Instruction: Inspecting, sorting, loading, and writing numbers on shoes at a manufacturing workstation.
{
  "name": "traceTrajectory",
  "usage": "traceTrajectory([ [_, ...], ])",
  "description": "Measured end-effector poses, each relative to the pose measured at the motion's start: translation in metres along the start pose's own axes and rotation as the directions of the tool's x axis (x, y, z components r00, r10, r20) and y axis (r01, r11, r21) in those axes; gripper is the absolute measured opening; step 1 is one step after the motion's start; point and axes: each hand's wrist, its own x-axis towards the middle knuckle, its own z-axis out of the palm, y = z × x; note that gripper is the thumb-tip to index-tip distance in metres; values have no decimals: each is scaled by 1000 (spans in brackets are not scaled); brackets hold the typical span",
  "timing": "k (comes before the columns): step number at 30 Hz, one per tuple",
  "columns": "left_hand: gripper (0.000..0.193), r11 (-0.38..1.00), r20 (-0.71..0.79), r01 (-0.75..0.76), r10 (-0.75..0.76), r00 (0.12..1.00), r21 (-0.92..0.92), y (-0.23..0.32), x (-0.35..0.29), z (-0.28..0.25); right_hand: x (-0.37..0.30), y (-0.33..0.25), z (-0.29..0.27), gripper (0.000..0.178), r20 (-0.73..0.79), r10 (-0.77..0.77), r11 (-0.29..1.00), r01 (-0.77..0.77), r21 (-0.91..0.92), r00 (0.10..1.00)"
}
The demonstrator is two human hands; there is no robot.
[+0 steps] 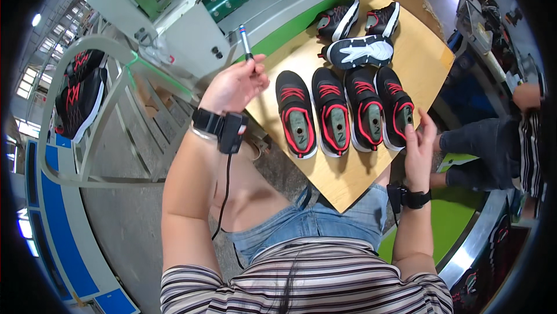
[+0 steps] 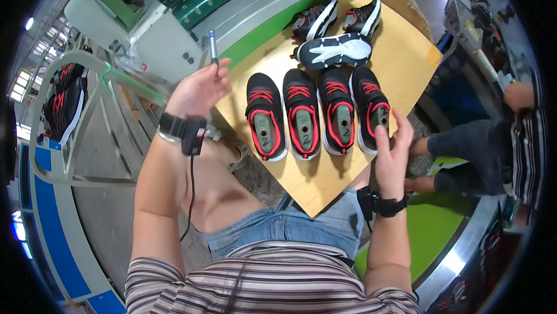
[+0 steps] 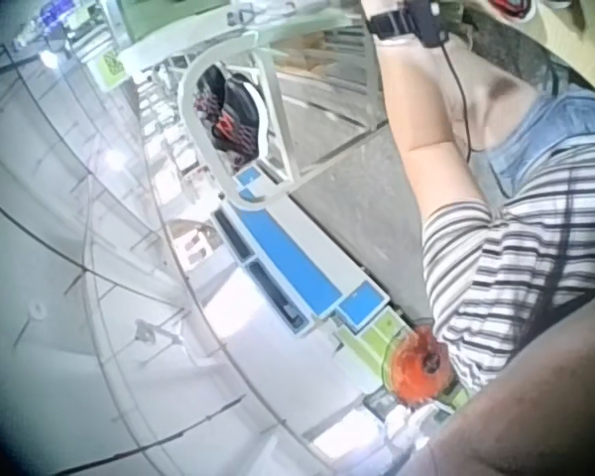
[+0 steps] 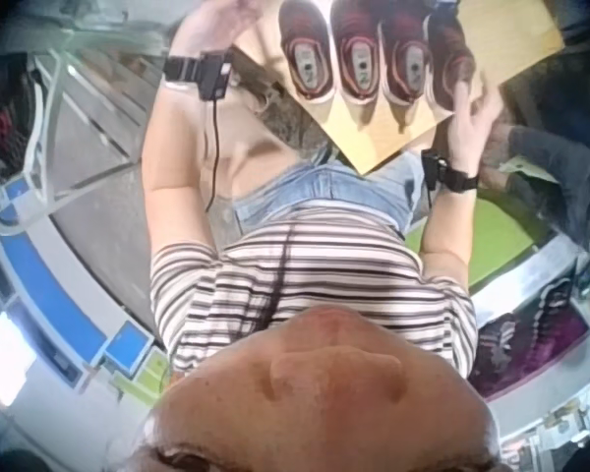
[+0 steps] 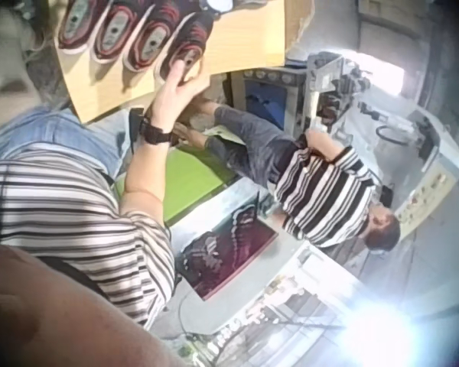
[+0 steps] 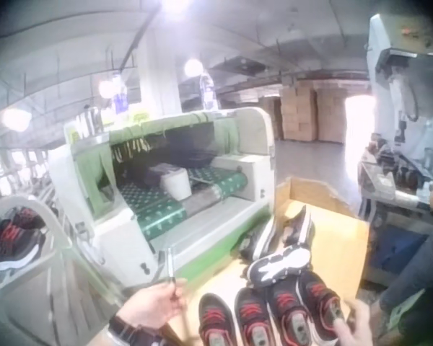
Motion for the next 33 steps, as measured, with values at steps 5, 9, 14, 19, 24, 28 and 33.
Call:
traceTrajectory([
  [5,32,987,-285,-162,156,946,4,-2,68,-50,-7,1,18,56,126,14,918,37,-395,992],
  [9,44,970,-470,-231,169,866,-78,-9,83,-47,-7,-3,13,62,151,14,902,53,-429,988],
  [14,60,974,-521,-204,124,844,-100,-13,75,-41,-7,-4,15,63,149,11,884,60,-463,989],
  [19,63,981,-383,-191,178,906,4,-23,33,-12,-10,0,16,61,131,1,890,59,-452,991],
  [24,36,947,-375,-201,287,882,252,-62,-17,22,-9,1,18,61,126,-23,885,79,-459,992],
  [28,27,796,-202,-182,356,912,577,-60,-7,43,-9,0,19,61,114,-6,879,59,-473,993],
  [33,50,445,-76,26,94,993,895,-13,86,79,-9,16,16,62,-36,-73,973,63,-221,997],
])
